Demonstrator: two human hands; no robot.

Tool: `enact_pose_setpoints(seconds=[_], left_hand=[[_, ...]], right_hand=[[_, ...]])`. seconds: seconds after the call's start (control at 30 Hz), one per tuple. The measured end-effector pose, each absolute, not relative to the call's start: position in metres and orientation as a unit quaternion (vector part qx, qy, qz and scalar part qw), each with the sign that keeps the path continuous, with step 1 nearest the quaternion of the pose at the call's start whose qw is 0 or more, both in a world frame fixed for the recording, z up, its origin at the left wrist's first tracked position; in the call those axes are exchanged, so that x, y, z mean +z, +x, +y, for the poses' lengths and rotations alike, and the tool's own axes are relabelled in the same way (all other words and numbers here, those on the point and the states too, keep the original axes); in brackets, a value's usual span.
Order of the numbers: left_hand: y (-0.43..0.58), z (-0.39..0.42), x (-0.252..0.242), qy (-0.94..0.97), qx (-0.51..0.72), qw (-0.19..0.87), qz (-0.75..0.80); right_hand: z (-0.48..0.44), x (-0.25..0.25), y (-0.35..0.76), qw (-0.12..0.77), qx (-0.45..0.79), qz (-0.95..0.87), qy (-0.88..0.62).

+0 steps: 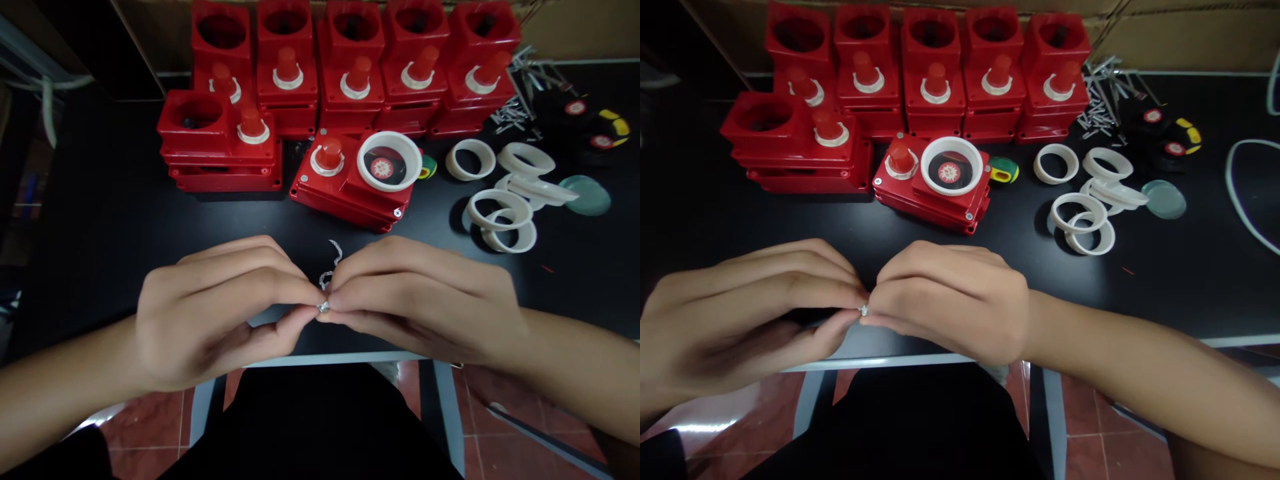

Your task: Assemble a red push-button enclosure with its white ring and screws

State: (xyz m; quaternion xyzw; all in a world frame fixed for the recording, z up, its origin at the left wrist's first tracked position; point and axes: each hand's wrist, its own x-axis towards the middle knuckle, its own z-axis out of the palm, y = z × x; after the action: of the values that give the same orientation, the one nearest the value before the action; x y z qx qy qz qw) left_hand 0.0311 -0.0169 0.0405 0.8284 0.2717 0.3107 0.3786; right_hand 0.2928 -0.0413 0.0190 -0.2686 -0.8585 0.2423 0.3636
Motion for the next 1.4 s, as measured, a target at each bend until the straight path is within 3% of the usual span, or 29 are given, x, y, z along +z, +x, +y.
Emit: enact_pose_setpoints(seconds=[0.37, 1.4], left_hand=[[0.0282, -0.0170, 0.0385, 0.859, 0.293, 0.349, 0.233], [0.0313, -0.0156, 0.0388, 0.788, 0.300, 0.466, 0.267]], right_hand=[[-0.0433, 0.0182, 0.2931, 0.358, 0.229, -0.866, -0.264], [-0.0417, 0.0103, 0.2940, 0.371, 0.250, -0.867, -0.221]])
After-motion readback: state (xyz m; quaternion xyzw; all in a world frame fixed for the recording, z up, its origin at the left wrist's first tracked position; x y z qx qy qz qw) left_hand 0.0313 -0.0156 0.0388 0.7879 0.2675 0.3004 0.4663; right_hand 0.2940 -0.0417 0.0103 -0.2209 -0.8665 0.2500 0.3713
